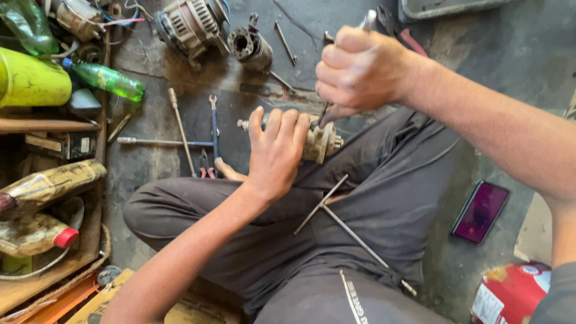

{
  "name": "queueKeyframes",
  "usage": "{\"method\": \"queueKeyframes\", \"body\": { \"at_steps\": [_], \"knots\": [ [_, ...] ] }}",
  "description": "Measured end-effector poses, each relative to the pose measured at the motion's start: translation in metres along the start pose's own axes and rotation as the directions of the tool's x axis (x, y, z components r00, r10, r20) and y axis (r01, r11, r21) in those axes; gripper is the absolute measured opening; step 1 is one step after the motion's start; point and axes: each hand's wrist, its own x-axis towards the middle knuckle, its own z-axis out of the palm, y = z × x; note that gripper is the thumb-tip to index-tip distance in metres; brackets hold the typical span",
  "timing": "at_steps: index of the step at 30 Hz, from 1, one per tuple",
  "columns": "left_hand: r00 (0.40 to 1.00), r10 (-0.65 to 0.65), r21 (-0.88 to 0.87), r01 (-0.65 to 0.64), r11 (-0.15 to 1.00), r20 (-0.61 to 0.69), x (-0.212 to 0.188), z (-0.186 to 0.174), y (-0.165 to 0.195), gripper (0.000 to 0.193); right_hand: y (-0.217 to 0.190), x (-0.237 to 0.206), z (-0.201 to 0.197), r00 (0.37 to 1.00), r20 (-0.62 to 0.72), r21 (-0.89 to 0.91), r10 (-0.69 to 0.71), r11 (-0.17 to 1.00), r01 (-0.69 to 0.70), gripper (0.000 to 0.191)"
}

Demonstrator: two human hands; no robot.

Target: The person sits on the workshop floor disassembling a starter motor. They use a wrench to loosen bolts on the motor housing, use pliers on a component, then pull the drive-end assembly out of the housing and separate the parts on the floor.

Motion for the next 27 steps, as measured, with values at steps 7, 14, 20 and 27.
{"method": "queueKeyframes", "body": {
  "at_steps": [7,14,20,27],
  "knots": [
    [0.998,0.043,0.06,-0.046,0.997,0.037,-0.002,0.0,0.003,0.044,-0.019,-0.004,-0.012,0.992,-0.039,-0.138,0.124,0.982,-0.128,0.059],
    [0.998,0.058,0.185,-0.062,0.981,0.029,-0.008,0.002,0.011,0.049,-0.078,0.015,-0.012,0.289,-0.163,0.826,0.943,0.291,-0.482,0.036],
    [0.986,0.162,0.265,-0.169,0.949,0.051,-0.001,-0.002,0.005,0.045,-0.109,0.045,-0.002,-0.044,0.393,0.862,0.918,-0.351,0.366,0.034],
    [0.943,0.279,-0.135,-0.257,0.957,0.183,0.021,-0.002,-0.021,0.061,-0.11,0.052,0.006,-0.074,0.285,0.946,0.956,-0.268,0.184,0.048]
  ]
}}
